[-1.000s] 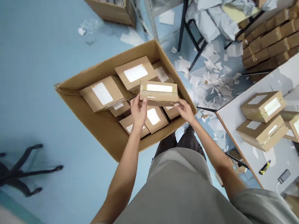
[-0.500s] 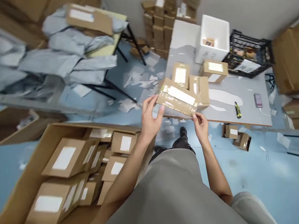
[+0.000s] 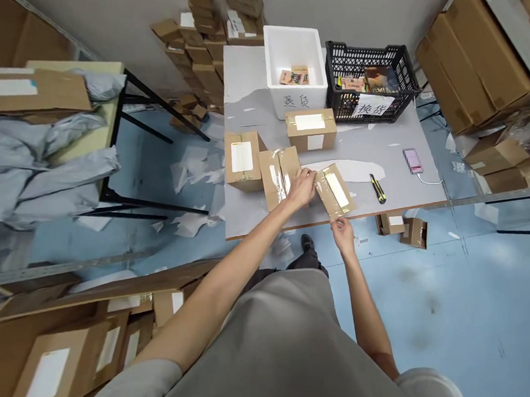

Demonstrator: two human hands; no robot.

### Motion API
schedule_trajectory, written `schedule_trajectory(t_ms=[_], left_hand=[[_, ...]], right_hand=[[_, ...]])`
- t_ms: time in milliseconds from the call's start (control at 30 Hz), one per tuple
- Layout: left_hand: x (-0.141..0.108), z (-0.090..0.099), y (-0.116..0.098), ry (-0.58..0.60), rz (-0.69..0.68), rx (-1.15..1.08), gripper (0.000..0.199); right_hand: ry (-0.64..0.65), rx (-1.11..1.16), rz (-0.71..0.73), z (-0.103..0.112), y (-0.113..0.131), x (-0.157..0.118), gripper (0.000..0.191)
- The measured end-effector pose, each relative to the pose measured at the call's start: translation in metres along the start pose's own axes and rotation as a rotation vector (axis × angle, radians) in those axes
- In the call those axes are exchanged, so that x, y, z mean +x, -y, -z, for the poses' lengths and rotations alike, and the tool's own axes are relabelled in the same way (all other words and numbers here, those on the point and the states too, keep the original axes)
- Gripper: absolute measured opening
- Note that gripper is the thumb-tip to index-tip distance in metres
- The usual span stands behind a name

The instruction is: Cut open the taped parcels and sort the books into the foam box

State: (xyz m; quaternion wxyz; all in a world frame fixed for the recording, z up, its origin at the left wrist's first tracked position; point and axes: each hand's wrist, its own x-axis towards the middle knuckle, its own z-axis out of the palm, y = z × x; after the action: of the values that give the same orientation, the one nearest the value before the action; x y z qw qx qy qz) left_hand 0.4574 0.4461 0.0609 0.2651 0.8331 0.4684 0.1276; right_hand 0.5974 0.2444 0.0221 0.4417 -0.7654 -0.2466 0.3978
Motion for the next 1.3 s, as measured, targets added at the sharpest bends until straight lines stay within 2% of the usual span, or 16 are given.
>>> schedule_trajectory(t_ms=[67, 167, 233, 300, 400, 533, 600, 667, 767, 867, 967, 1033, 1133, 1233, 1300], left_hand=[[0.009, -0.007, 0.011, 0.069, 0.026, 0.065, 0.037], [0.002, -0.011, 0.028, 0.013, 0.025, 0.042, 0.049], [-0.019, -0.011, 0.041, -0.101, 0.007, -0.026, 0.058], [-0.056, -0.008, 0.058, -0.229, 0.015, -0.101, 0.059], [-0.14, -0.004, 0.093, -0.433, 0.167, -0.163, 0.045], [-0.279, -0.005, 0.144, -0.606, 0.593, -0.188, 0.04], [-0.35, -0.007, 0.164, -0.666, 0.812, -0.201, 0.039], [-0.416, -0.009, 0.178, -0.744, 0.989, -0.221, 0.038], [-0.501, -0.013, 0.189, -0.871, 1.211, -0.266, 0.04], [-0.569, -0.017, 0.193, -0.971, 1.398, -0.32, 0.042], [-0.625, -0.021, 0.199, -1.065, 1.481, -0.386, 0.042], [-0.659, -0.021, 0.21, -1.106, 1.501, -0.421, 0.041], [-0.708, -0.017, 0.243, -1.148, 1.528, -0.455, 0.045], [-0.749, -0.01, 0.296, -1.21, 1.571, -0.555, 0.059], [-0.77, -0.007, 0.335, -1.247, 1.624, -0.671, 0.068]], right_hand=[[0.14, -0.018, -0.041, -0.021, -0.009, 0.002, 0.07], [0.293, -0.021, -0.059, -0.05, -0.014, 0.002, 0.066], [0.363, -0.06, -0.034, -0.065, -0.011, 0.003, 0.063], [0.433, -0.149, 0.008, -0.072, -0.006, 0.006, 0.059], [0.504, -0.327, 0.095, -0.071, 0.004, 0.008, 0.054], [0.635, -0.67, 0.188, -0.074, 0.02, 0.004, 0.042], [0.738, -0.843, 0.254, -0.09, 0.028, -0.004, 0.038], [0.844, -0.919, 0.331, -0.117, 0.034, -0.019, 0.037], [1.002, -0.906, 0.414, -0.175, 0.038, -0.059, 0.036], [1.188, -0.886, 0.459, -0.245, 0.034, -0.119, 0.03], [1.35, -0.908, 0.478, -0.312, 0.02, -0.189, 0.028], [1.443, -0.95, 0.493, -0.349, 0.002, -0.235, 0.028], [1.561, -1.013, 0.487, -0.389, -0.031, -0.293, 0.03], [1.609, -1.01, 0.399, -0.423, -0.062, -0.334, 0.035], [1.617, -0.97, 0.337, -0.454, -0.077, -0.354, 0.043]])
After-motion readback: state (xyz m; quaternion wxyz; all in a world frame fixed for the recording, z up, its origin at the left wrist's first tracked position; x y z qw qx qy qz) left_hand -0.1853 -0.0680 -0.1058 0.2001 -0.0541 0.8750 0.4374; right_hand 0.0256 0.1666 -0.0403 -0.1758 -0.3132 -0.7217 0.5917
